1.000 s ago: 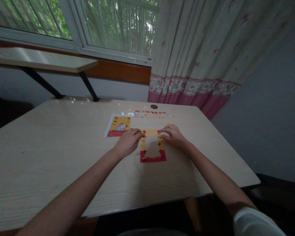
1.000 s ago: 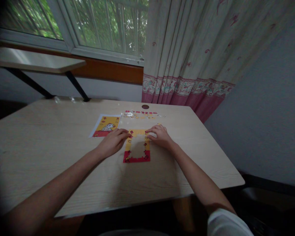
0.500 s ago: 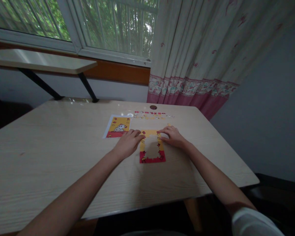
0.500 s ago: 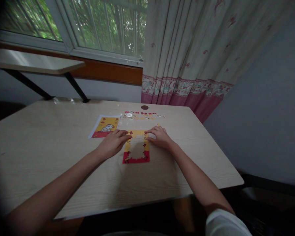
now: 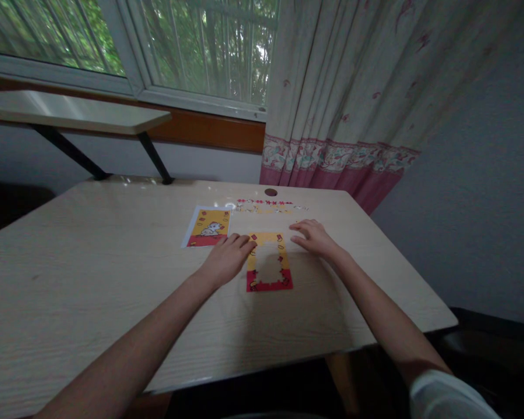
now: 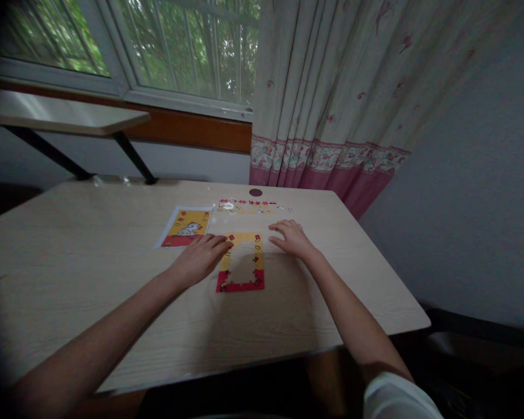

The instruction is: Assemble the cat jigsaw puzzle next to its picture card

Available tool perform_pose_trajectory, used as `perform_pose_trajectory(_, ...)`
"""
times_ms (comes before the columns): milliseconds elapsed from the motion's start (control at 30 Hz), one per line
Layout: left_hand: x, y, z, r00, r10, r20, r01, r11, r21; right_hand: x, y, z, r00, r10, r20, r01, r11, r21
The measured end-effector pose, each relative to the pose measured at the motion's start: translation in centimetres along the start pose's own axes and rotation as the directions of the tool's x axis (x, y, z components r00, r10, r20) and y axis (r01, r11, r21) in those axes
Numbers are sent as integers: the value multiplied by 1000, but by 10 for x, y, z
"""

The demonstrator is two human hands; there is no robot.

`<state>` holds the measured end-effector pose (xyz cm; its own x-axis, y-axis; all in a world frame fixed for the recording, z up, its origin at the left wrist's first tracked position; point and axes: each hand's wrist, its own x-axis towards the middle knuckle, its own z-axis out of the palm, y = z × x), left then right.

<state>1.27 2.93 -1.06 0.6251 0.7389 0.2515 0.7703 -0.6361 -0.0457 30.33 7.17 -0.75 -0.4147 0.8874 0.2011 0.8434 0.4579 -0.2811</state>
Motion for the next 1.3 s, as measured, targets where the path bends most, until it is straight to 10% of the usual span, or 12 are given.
perform_pose_trajectory(267, -1, -1, -1, 1000, 1, 13, -1, 999, -42, -4, 41, -2, 988, 140, -58, -145, 985, -90)
perform_pose_trajectory(1300, -1, -3, 1, 1000, 3, -7, -3, 996, -88, 19, 37, 3, 984, 166, -72, -176, 969, -172)
